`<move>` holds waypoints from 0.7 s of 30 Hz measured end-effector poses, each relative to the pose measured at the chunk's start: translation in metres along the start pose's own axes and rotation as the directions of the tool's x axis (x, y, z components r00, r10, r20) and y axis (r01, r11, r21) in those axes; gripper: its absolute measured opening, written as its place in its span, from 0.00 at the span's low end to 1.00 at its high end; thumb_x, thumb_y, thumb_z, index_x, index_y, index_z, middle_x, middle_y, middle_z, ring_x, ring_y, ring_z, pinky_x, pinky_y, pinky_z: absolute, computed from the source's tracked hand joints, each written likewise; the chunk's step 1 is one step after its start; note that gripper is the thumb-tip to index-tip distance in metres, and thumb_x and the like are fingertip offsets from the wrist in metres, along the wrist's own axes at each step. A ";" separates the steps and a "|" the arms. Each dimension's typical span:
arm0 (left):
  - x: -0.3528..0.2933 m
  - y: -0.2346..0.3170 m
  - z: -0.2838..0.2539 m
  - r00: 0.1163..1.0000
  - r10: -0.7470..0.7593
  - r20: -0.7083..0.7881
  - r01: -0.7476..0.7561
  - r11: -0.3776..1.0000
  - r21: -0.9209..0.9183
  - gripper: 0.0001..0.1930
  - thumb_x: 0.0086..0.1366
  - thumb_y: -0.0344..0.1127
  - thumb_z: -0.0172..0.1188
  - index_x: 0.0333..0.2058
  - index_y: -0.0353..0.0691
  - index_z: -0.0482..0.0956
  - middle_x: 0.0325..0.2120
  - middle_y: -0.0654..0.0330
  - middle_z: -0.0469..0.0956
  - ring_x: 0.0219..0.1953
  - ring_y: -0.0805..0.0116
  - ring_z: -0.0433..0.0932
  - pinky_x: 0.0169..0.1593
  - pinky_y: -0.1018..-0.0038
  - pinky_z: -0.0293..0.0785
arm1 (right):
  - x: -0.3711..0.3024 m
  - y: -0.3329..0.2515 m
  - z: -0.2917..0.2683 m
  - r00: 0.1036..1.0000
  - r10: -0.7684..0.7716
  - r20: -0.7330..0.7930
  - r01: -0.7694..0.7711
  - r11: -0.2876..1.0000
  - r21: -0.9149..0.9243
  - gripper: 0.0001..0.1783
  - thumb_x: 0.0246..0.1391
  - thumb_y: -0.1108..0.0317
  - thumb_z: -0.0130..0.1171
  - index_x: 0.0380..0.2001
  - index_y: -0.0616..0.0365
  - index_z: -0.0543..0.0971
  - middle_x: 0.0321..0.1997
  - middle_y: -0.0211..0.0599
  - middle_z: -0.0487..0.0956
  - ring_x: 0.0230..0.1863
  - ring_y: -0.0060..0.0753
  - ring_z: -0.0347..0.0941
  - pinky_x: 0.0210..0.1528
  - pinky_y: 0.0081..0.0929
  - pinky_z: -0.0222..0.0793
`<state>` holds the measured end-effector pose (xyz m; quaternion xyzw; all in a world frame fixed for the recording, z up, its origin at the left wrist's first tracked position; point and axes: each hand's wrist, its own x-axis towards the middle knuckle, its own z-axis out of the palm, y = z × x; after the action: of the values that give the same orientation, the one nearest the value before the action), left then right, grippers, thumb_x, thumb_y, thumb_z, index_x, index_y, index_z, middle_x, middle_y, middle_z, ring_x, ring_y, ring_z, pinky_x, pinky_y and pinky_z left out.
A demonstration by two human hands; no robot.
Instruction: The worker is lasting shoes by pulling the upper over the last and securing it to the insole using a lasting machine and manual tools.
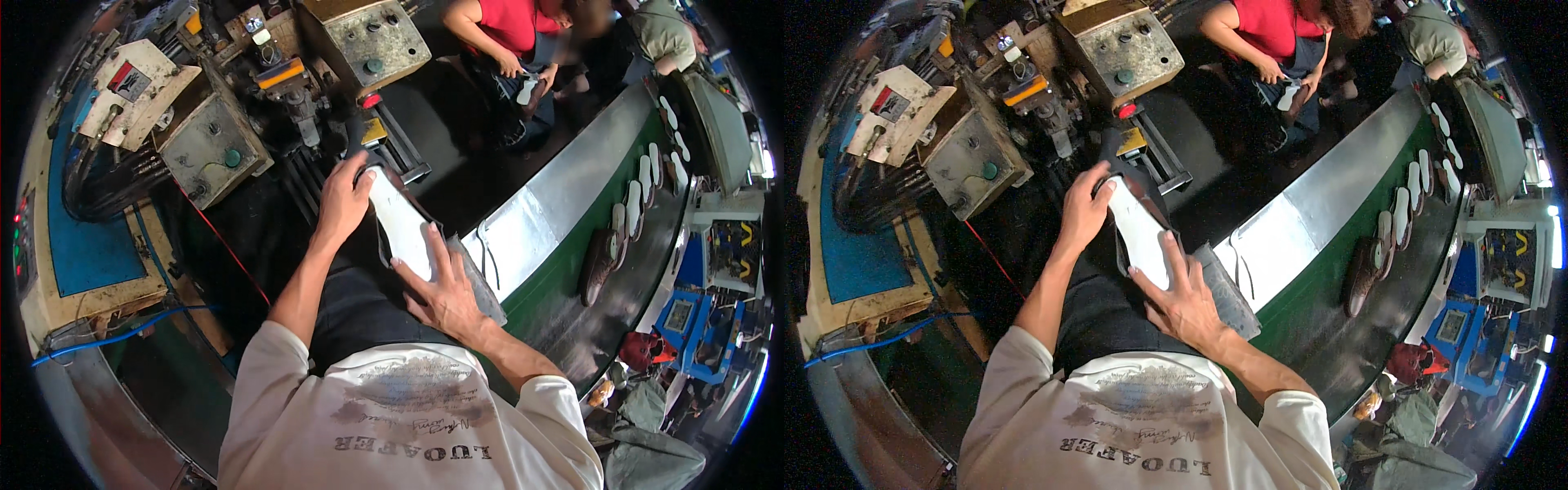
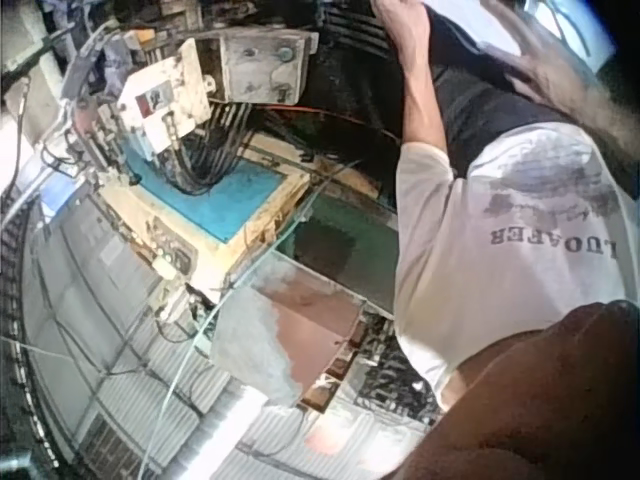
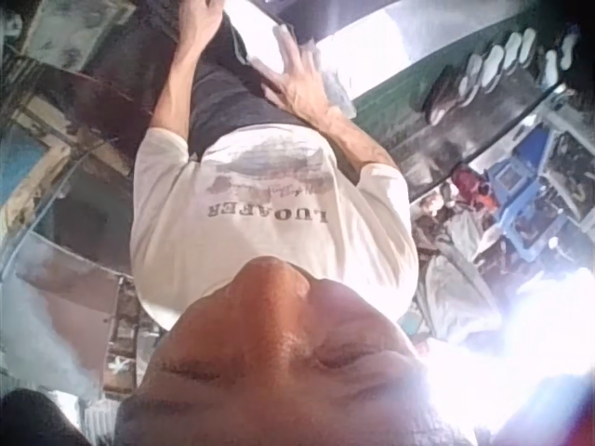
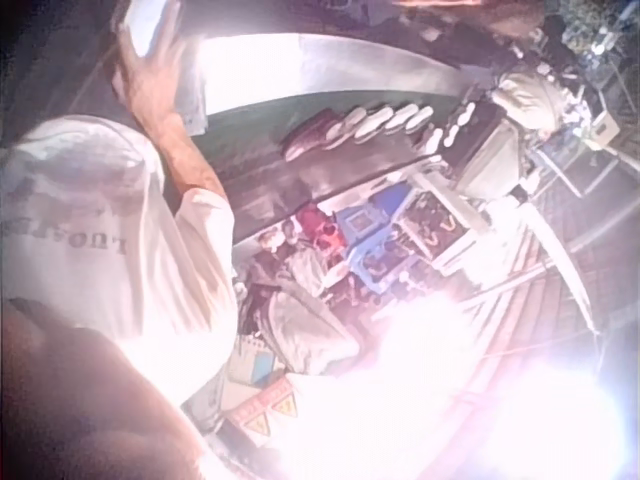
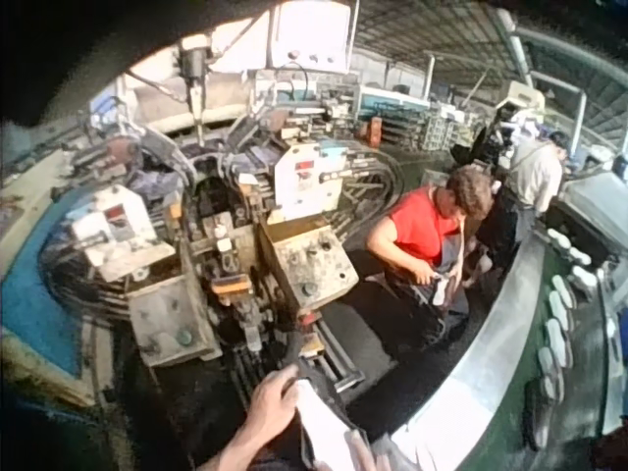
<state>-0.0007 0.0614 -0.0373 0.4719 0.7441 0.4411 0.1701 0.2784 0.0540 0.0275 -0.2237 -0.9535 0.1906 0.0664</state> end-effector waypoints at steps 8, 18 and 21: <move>0.012 -0.035 0.001 0.992 -0.075 0.099 0.087 0.989 -0.120 0.12 0.75 0.31 0.60 0.49 0.31 0.87 0.43 0.43 0.87 0.47 0.45 0.87 0.52 0.60 0.81 | 0.000 0.015 0.011 0.996 -0.073 -0.046 0.075 0.996 0.045 0.41 0.50 0.62 0.78 0.70 0.34 0.78 0.83 0.68 0.49 0.64 0.76 0.68 0.65 0.64 0.74; 0.000 -0.076 -0.156 0.853 -0.148 -0.500 0.132 0.989 -0.068 0.14 0.80 0.33 0.60 0.58 0.33 0.84 0.55 0.52 0.85 0.60 0.60 0.82 0.67 0.64 0.74 | 0.098 -0.004 -0.083 0.955 -0.158 -0.252 0.204 0.964 0.169 0.40 0.47 0.64 0.78 0.67 0.51 0.81 0.81 0.76 0.55 0.72 0.78 0.67 0.67 0.63 0.71; 0.012 -0.090 -0.252 0.601 0.378 -0.704 0.052 0.860 0.507 0.14 0.78 0.32 0.59 0.58 0.37 0.84 0.58 0.46 0.80 0.61 0.44 0.77 0.68 0.54 0.71 | 0.181 -0.010 -0.101 0.927 -0.234 -0.294 0.267 0.961 0.075 0.39 0.52 0.63 0.75 0.69 0.50 0.79 0.82 0.75 0.52 0.68 0.76 0.67 0.69 0.60 0.69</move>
<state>-0.2253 -0.0687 0.0304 0.3258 0.7784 0.4179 -0.3367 0.1342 0.1614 0.1319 -0.1207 -0.9426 0.2005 0.2383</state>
